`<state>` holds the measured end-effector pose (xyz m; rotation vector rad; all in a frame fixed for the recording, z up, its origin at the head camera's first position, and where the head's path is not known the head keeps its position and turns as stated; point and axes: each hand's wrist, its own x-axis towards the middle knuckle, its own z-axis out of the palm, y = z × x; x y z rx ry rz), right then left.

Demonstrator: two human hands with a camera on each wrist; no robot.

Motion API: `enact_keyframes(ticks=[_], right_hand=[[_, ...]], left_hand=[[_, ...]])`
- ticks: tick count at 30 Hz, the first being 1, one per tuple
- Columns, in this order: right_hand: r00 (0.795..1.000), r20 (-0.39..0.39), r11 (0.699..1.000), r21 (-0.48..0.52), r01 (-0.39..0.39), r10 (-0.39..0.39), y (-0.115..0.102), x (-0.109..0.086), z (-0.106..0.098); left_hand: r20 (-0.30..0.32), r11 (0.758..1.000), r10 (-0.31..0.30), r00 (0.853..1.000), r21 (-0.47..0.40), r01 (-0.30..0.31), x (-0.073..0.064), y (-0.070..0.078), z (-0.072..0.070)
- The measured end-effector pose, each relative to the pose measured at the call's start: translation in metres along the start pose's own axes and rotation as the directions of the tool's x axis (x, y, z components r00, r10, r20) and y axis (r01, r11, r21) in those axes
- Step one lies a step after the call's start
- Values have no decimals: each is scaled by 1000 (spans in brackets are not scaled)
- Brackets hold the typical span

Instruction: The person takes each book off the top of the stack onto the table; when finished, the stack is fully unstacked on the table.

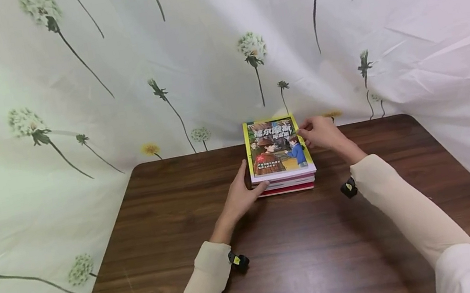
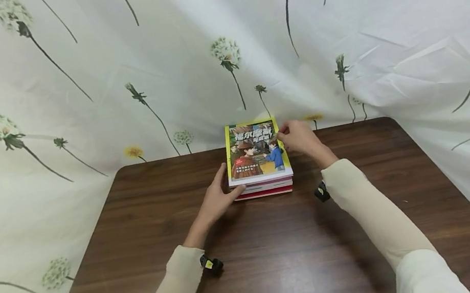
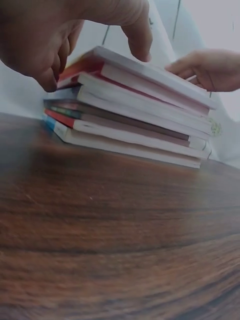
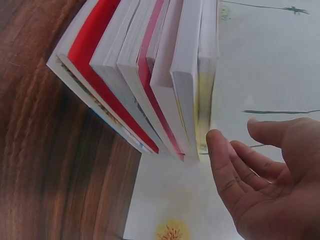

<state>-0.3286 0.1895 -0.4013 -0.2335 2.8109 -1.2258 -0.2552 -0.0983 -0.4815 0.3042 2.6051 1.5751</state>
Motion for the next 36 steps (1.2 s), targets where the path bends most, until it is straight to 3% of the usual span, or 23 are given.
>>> enact_keyframes(ticks=[3, 16, 24, 36], right_hand=[[1000, 23, 999, -33, -8, 8, -2, 5, 4], [997, 11, 981, -180, -73, 77, -3, 21, 18], [990, 45, 985, -117, -127, 132, 3, 21, 18], [993, 61, 994, -49, -96, 99, 9, 21, 14]], left_hand=[[23, 1000, 6, 1000, -31, -5, 1, -2, 3], [-1, 1000, 22, 1000, -12, -22, 4, -7, 13], [3, 999, -11, 1000, 33, 11, 3, -7, 13], [-5, 999, 1, 1000, 40, -1, 2, -8, 12]])
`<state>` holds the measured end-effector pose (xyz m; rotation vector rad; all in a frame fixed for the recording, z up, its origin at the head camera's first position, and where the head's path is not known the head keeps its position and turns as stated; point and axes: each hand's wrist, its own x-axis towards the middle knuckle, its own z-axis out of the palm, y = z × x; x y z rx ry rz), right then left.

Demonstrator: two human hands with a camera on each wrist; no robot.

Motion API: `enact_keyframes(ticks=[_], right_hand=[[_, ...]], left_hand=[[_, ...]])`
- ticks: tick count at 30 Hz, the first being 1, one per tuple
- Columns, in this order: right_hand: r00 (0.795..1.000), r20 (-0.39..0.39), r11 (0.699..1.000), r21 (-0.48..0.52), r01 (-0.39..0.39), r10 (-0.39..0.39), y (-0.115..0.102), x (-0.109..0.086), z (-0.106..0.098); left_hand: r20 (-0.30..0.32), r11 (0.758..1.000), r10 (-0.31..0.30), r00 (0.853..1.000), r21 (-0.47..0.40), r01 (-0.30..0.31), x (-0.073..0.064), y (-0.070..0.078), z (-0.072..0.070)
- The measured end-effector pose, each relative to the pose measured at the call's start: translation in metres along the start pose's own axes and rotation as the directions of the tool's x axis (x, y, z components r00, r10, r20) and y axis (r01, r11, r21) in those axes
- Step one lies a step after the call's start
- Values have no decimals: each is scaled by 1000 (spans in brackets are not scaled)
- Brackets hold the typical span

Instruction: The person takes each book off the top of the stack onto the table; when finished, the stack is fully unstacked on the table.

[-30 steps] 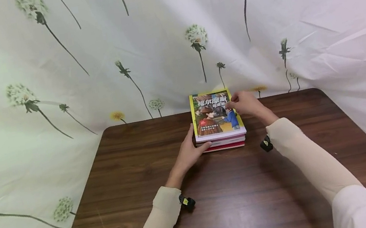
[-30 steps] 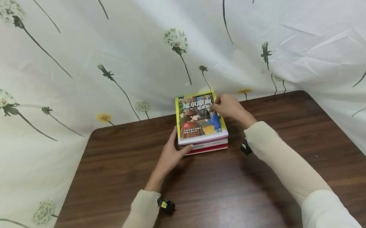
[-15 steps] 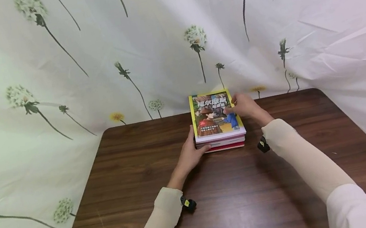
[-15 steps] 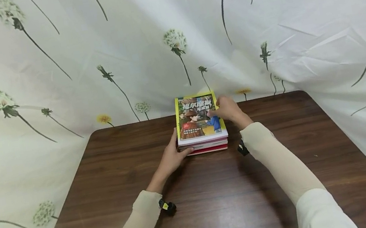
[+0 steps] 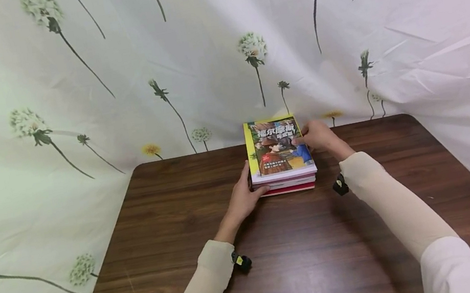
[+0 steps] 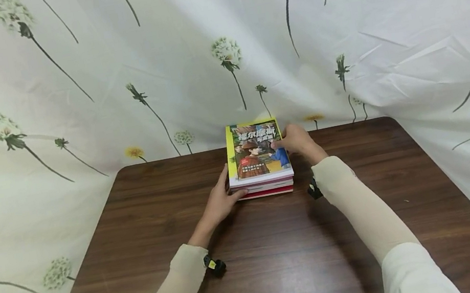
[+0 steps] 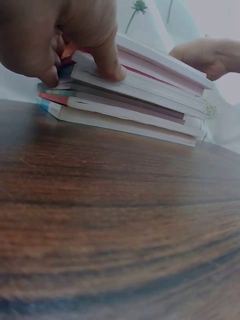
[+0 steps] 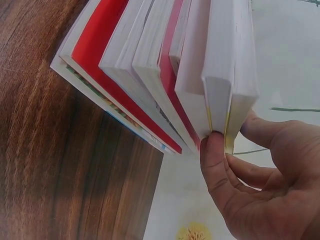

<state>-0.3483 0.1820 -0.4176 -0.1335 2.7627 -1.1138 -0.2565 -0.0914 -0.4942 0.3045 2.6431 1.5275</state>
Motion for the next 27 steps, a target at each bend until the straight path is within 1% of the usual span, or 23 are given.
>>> enact_keyframes(ticks=[4, 9, 15, 21, 27], right_hand=[[1000, 0, 1000, 14, -9, 9, 0, 0, -1], [999, -18, 1000, -10, -26, 26, 0, -1, -1], [998, -19, 998, -20, -57, 57, 0, 1, -4], [997, -59, 998, -31, -48, 46, 3, 3, -9], [997, -65, 999, -28, -30, 29, 1, -2, -13]], left_hand=[[-1, 1000, -9, 1000, 4, 9, 0, 0, 0], [-1, 1000, -17, 1000, 1, 17, 0, 0, 0], [2, 1000, -2, 1000, 9, 2, 2, 1, 0], [-4, 1000, 17, 1000, 6, -17, 3, 1, -1], [-3, 999, 25, 1000, -27, -25, 2, -2, -1]])
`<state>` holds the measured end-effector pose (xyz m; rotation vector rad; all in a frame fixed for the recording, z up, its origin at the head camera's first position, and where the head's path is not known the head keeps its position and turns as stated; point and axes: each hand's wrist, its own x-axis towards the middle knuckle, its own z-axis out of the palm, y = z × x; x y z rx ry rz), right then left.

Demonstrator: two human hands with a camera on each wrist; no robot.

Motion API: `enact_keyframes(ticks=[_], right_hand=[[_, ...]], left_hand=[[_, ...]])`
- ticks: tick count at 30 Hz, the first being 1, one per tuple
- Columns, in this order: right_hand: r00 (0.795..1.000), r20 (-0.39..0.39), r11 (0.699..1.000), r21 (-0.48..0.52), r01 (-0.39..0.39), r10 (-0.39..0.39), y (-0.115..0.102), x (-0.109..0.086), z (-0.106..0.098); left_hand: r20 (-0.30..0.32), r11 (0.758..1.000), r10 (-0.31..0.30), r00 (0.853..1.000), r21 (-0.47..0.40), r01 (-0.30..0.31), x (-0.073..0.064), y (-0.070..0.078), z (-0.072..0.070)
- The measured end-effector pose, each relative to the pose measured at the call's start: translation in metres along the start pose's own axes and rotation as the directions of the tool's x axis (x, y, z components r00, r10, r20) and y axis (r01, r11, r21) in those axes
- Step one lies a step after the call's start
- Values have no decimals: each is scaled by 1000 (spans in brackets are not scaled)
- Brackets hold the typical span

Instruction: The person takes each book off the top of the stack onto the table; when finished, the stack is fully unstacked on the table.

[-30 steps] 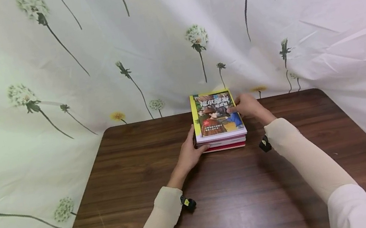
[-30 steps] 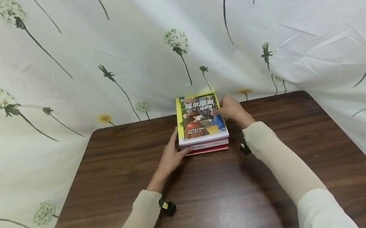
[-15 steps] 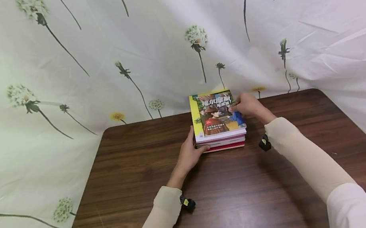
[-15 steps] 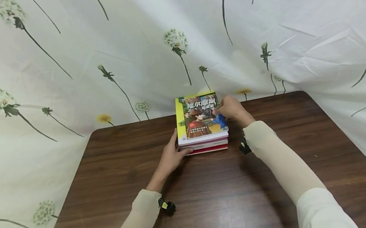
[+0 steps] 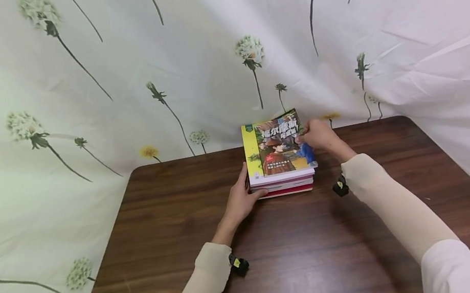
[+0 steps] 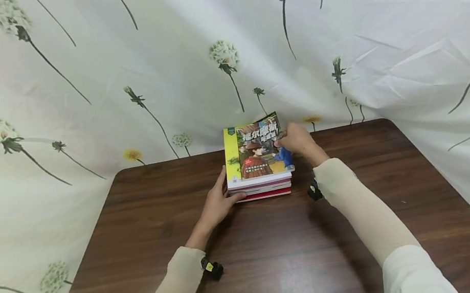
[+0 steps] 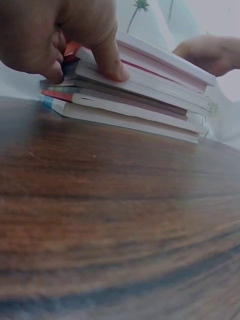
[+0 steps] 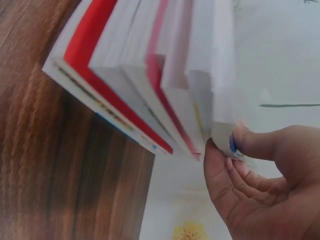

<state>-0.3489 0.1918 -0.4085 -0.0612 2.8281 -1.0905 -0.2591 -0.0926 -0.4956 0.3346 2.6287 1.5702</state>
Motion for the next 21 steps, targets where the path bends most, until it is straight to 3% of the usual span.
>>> enact_keyframes(ticks=[6, 12, 21], right_hand=[[999, 3, 995, 92, 37, -37, -2, -4, -6], [998, 59, 975, 219, -45, 32, -7, -10, -9], [999, -10, 961, 273, -40, 44, -10, -21, -16]], left_hand=[[7, 1000, 15, 1000, 3, -15, 0, -1, -1], [8, 1000, 17, 1000, 5, -17, -1, -1, -3], [13, 1000, 21, 1000, 6, -21, 0, -3, -4]])
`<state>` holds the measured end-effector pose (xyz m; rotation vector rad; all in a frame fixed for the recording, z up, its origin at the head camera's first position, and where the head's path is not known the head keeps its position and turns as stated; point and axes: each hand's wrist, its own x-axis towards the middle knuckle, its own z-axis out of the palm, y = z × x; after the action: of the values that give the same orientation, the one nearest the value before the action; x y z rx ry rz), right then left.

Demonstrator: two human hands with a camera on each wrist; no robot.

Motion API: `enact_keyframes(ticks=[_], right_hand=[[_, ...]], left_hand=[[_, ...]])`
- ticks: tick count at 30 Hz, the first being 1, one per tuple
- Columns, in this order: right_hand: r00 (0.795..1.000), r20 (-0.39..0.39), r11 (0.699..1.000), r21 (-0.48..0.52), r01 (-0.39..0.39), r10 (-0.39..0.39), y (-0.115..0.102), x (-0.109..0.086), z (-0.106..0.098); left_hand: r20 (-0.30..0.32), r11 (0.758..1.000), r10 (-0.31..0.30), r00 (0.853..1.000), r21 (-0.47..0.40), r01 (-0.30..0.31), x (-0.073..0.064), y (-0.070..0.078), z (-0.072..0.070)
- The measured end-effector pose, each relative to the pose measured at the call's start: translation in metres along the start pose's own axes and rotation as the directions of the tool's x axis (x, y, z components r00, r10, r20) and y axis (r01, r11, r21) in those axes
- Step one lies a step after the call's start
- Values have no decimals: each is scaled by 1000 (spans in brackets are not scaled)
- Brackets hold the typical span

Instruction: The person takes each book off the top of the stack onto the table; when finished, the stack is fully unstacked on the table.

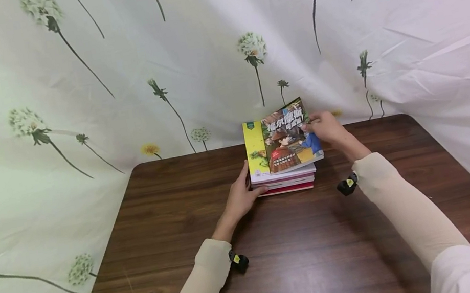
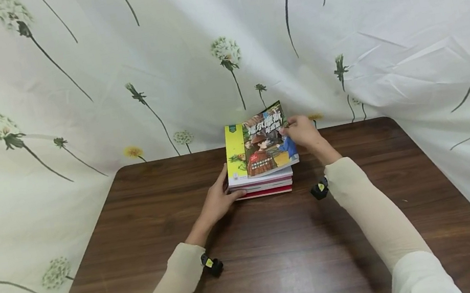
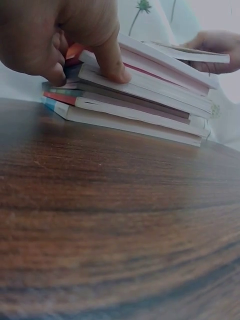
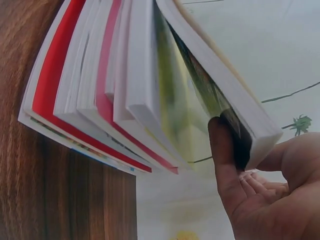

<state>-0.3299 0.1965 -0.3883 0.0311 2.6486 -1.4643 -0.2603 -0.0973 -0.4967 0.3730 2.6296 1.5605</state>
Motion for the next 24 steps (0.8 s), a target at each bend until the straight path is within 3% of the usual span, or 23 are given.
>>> enact_keyframes(ticks=[12, 24], right_hand=[[1000, -23, 994, 106, 7, -5, -1, -15, -15], [999, -48, 990, 140, 17, -11, 9, -34, -45]], left_hand=[[4, 1000, -13, 1000, -7, 13, 1, 0, 0], [1, 1000, 2, 1000, -26, -2, 1, -1, 1]])
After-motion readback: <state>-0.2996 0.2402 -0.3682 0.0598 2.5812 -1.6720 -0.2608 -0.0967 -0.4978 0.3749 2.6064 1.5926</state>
